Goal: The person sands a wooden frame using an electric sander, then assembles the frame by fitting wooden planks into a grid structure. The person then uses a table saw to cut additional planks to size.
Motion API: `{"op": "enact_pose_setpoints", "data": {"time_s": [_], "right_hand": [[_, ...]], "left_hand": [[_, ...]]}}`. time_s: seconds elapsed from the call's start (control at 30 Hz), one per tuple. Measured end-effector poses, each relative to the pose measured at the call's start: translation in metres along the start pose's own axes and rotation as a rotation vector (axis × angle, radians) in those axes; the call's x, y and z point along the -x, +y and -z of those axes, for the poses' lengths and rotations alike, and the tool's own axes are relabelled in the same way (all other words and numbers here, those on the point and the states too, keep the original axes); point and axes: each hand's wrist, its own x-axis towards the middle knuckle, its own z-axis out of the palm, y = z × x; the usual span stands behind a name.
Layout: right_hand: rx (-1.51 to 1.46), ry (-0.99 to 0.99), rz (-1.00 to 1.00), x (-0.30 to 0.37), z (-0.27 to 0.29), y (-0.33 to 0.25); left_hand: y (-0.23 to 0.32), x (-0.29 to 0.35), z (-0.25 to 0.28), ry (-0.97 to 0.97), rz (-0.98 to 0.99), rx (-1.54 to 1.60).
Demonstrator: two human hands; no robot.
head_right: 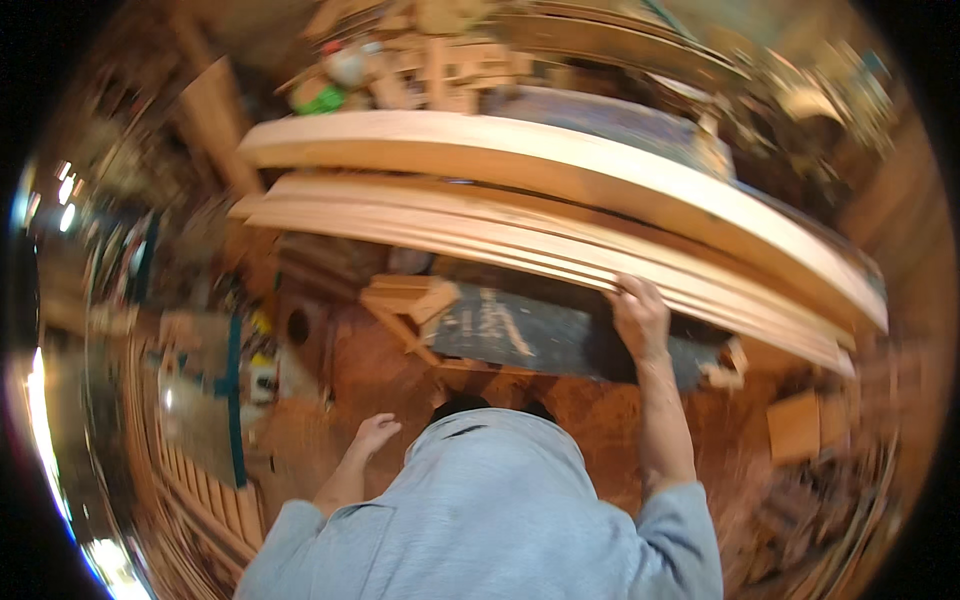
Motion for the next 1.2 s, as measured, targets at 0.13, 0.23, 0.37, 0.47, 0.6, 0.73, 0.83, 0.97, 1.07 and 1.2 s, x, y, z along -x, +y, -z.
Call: {"op": "enact_pose_setpoints", "data": {"time_s": [0.13,0.23,0.37,0.47,0.6,0.73,0.83,0.97,1.07,1.2], "right_hand": [[0.123,-0.033,-0.051,-0.009,-0.011,0.015],[0.095,0.005,-0.095,-0.009,-0.024,0.033],[0.076,-0.205,-0.151,-0.001,-0.013,0.024],[0.245,-0.371,-0.055,-0.007,0.007,-0.013],[-0.113,-0.334,-0.166,-0.047,-0.02,-0.114],[-0.315,-0.508,0.21,-0.056,-0.073,-0.274],[-0.404,-0.702,0.582,-0.019,-0.094,-0.422],[-0.633,-0.986,0.845,0.074,-0.092,-0.615],[-0.707,-1.299,1.115,0.136,-0.084,-0.718],[-0.664,-1.455,1.47,0.196,-0.095,-0.818]], "left_hand": [[-0.026,0.016,-0.006,-0.005,-0.045,-0.342],[-0.036,0.03,-0.006,0.088,-0.037,-0.323],[-0.064,0.059,-0.01,0.306,-0.032,-0.054],[-0.113,0.078,-0.037,0.431,-0.111,-0.101],[-0.213,0.108,-0.099,0.399,-0.005,-0.045],[-0.317,0.164,-0.144,0.282,0.173,0.031],[-0.39,0.22,-0.157,0.34,0.288,0.275],[-0.468,0.285,-0.165,0.488,0.55,0.565],[-0.503,0.32,-0.16,0.547,0.651,0.624],[-0.532,0.348,-0.109,0.649,0.57,1.114]]}}
